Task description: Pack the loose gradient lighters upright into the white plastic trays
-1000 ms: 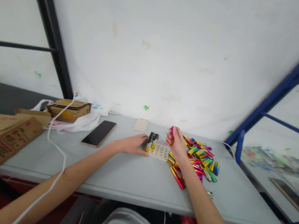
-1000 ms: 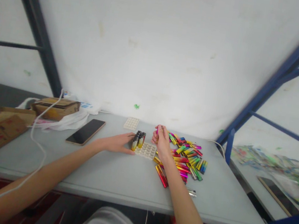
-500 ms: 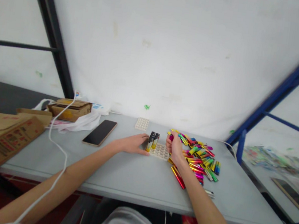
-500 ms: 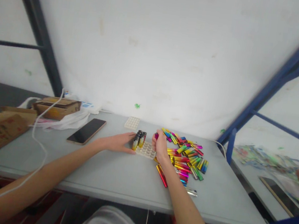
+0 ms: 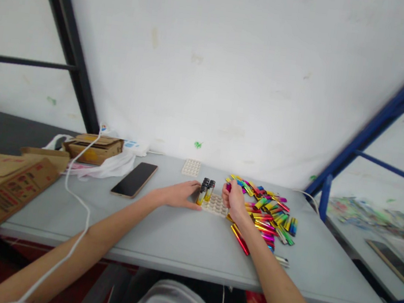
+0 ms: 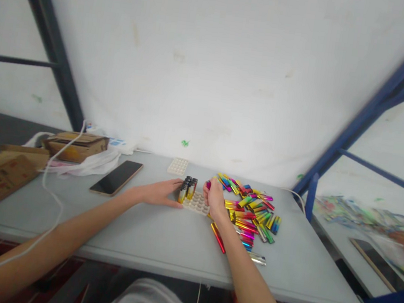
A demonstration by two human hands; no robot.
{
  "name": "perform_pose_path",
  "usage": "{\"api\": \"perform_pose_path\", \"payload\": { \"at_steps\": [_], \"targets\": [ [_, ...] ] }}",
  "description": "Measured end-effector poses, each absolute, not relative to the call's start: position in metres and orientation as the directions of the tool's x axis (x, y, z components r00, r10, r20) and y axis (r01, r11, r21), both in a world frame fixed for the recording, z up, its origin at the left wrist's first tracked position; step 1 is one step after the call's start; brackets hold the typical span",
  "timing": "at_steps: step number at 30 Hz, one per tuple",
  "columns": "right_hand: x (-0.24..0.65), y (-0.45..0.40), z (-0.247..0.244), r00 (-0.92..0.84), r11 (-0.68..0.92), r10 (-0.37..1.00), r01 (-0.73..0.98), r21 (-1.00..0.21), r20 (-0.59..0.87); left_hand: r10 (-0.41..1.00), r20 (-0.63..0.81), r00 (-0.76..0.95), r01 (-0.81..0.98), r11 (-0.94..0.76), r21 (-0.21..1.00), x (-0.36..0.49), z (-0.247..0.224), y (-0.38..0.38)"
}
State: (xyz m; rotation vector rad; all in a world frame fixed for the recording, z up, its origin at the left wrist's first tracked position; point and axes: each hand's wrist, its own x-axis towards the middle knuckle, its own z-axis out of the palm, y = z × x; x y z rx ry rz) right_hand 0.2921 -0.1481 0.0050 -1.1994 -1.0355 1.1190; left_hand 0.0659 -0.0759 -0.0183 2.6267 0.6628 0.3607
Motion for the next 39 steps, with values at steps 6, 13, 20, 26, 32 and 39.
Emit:
{"api": "perform_pose_path", "payload": {
  "at_steps": [6, 13, 20, 26, 32, 39],
  "targets": [
    [0.2931, -0.1484, 0.0056, 0.123, 0.016, 0.992, -0.144, -0.989, -0.002, 0.493, 0.160, 0.855, 0.384, -0.810, 0.445, 0.0664, -0.0196, -0.0755],
    [0.2927, -0.1489, 0.0053, 0.072, 0.014, 0.997, -0.154, -0.988, 0.003, 0.490, 0.151, 0.858, 0.385, -0.811, 0.441, 0.0661, -0.0181, -0.0764],
    [0.2892, -0.1511, 0.0088, 0.005, 0.246, 0.969, -0.117, -0.962, 0.248, 0.479, 0.160, 0.863, 0.369, -0.815, 0.447, 0.0656, -0.0172, -0.0776],
    [0.2927, -0.1539, 0.0077, 0.016, 0.418, 0.904, 0.184, -0.890, 0.428, 0.492, 0.161, 0.855, 0.379, -0.807, 0.452, 0.0660, -0.0193, -0.0764],
    [0.2939, -0.1522, 0.0057, -0.022, 0.478, 0.869, 0.294, -0.828, 0.494, 0.481, 0.177, 0.859, 0.361, -0.812, 0.458, 0.0651, -0.0193, -0.0767],
    [0.2947, -0.1533, 0.0024, -0.139, 0.482, 0.874, 0.365, -0.796, 0.466, 0.486, 0.162, 0.859, 0.379, -0.815, 0.439, 0.0663, -0.0170, -0.0781]
  ]
}}
